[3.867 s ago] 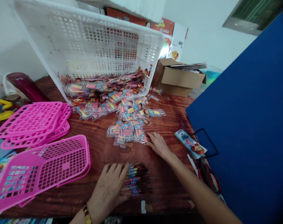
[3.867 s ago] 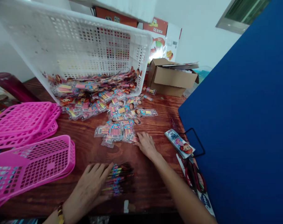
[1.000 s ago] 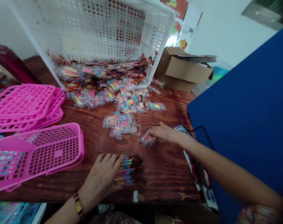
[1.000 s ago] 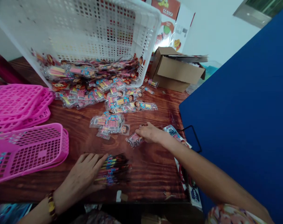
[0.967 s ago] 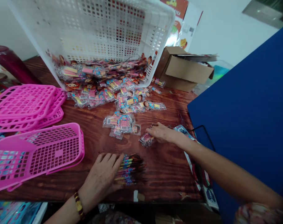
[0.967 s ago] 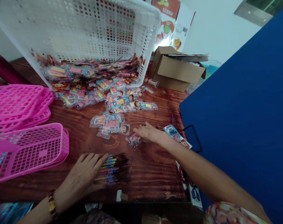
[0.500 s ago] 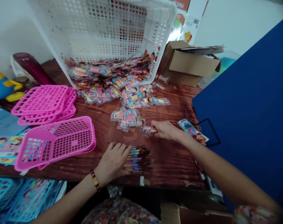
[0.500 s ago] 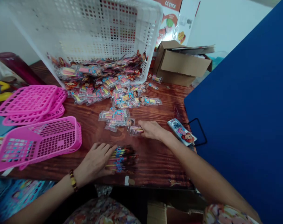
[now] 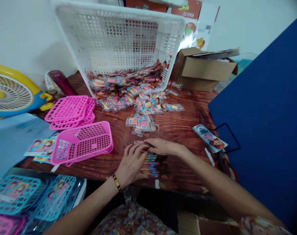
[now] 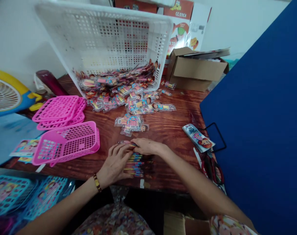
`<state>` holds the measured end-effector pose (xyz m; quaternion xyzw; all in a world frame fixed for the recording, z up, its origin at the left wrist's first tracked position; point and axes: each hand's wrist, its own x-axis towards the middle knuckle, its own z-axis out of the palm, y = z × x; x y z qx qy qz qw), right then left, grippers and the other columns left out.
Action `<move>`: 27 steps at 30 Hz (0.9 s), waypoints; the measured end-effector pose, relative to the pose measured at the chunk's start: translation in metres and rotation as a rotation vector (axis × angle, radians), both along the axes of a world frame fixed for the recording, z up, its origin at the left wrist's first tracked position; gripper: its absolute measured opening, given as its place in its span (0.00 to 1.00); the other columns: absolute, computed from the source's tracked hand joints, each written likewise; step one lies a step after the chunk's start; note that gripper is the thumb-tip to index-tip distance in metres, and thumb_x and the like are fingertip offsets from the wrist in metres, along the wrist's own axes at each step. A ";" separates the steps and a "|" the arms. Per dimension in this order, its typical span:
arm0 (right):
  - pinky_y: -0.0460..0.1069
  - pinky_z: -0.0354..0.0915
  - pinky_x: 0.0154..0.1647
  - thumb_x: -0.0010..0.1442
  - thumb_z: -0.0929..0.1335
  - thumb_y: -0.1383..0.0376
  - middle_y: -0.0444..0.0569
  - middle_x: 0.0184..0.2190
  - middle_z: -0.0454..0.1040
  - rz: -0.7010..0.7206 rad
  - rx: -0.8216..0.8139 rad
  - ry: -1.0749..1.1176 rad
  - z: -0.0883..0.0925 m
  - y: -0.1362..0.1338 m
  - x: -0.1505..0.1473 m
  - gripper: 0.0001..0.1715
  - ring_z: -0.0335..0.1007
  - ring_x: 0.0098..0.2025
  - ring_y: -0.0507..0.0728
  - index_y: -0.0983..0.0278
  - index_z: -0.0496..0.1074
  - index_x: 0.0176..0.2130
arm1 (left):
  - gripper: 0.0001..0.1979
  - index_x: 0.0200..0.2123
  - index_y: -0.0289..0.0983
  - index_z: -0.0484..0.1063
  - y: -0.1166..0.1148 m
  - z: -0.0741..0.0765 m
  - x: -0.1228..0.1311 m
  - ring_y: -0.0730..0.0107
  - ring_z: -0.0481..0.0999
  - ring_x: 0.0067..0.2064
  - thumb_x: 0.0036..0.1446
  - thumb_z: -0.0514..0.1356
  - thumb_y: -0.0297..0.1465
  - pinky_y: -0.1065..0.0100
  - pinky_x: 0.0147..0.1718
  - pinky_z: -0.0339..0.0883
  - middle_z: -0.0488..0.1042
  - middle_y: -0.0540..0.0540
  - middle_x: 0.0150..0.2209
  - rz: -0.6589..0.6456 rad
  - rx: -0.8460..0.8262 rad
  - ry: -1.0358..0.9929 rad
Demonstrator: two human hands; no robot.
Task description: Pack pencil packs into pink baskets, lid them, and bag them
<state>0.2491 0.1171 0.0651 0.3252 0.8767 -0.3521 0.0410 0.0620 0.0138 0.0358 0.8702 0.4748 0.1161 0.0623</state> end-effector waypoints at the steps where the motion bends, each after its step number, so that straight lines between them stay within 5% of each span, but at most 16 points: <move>1: 0.51 0.64 0.51 0.64 0.63 0.67 0.55 0.50 0.74 -0.009 -0.006 0.030 0.000 -0.001 0.001 0.17 0.71 0.51 0.58 0.66 0.68 0.53 | 0.49 0.59 0.41 0.62 -0.003 -0.003 0.000 0.43 0.52 0.66 0.35 0.72 0.51 0.43 0.64 0.43 0.57 0.36 0.64 0.037 0.033 -0.020; 7: 0.52 0.60 0.59 0.68 0.60 0.54 0.56 0.62 0.66 -0.051 -0.025 -0.002 0.008 -0.015 0.003 0.30 0.63 0.62 0.60 0.64 0.60 0.64 | 0.62 0.68 0.39 0.41 -0.016 -0.019 0.000 0.34 0.39 0.70 0.37 0.73 0.50 0.37 0.63 0.44 0.40 0.27 0.69 0.200 0.111 -0.135; 11: 0.54 0.59 0.60 0.68 0.58 0.51 0.56 0.61 0.66 -0.096 -0.039 -0.003 0.009 -0.016 0.004 0.31 0.63 0.62 0.61 0.63 0.59 0.64 | 0.67 0.68 0.39 0.27 -0.017 -0.027 -0.001 0.36 0.42 0.70 0.40 0.72 0.47 0.37 0.61 0.52 0.43 0.26 0.67 0.151 0.065 -0.288; 18: 0.49 0.65 0.49 0.65 0.65 0.63 0.51 0.47 0.77 -0.134 0.034 -0.014 0.000 0.000 -0.011 0.15 0.73 0.48 0.57 0.65 0.72 0.50 | 0.65 0.69 0.40 0.27 -0.020 -0.028 -0.002 0.42 0.48 0.68 0.43 0.72 0.44 0.44 0.63 0.54 0.44 0.29 0.66 0.152 0.005 -0.346; 23: 0.54 0.67 0.46 0.61 0.67 0.58 0.54 0.46 0.77 -0.229 0.141 -0.084 -0.007 0.001 -0.023 0.17 0.74 0.48 0.63 0.62 0.72 0.49 | 0.60 0.69 0.40 0.29 -0.016 -0.038 -0.006 0.41 0.52 0.66 0.47 0.69 0.46 0.43 0.61 0.56 0.46 0.29 0.66 0.115 0.068 -0.285; 27: 0.52 0.70 0.39 0.62 0.66 0.52 0.52 0.43 0.79 -0.245 0.182 -0.080 -0.006 -0.006 -0.025 0.18 0.76 0.43 0.62 0.61 0.74 0.43 | 0.50 0.69 0.43 0.43 -0.013 -0.053 -0.012 0.36 0.57 0.64 0.50 0.66 0.46 0.38 0.59 0.56 0.55 0.33 0.64 0.085 0.185 -0.245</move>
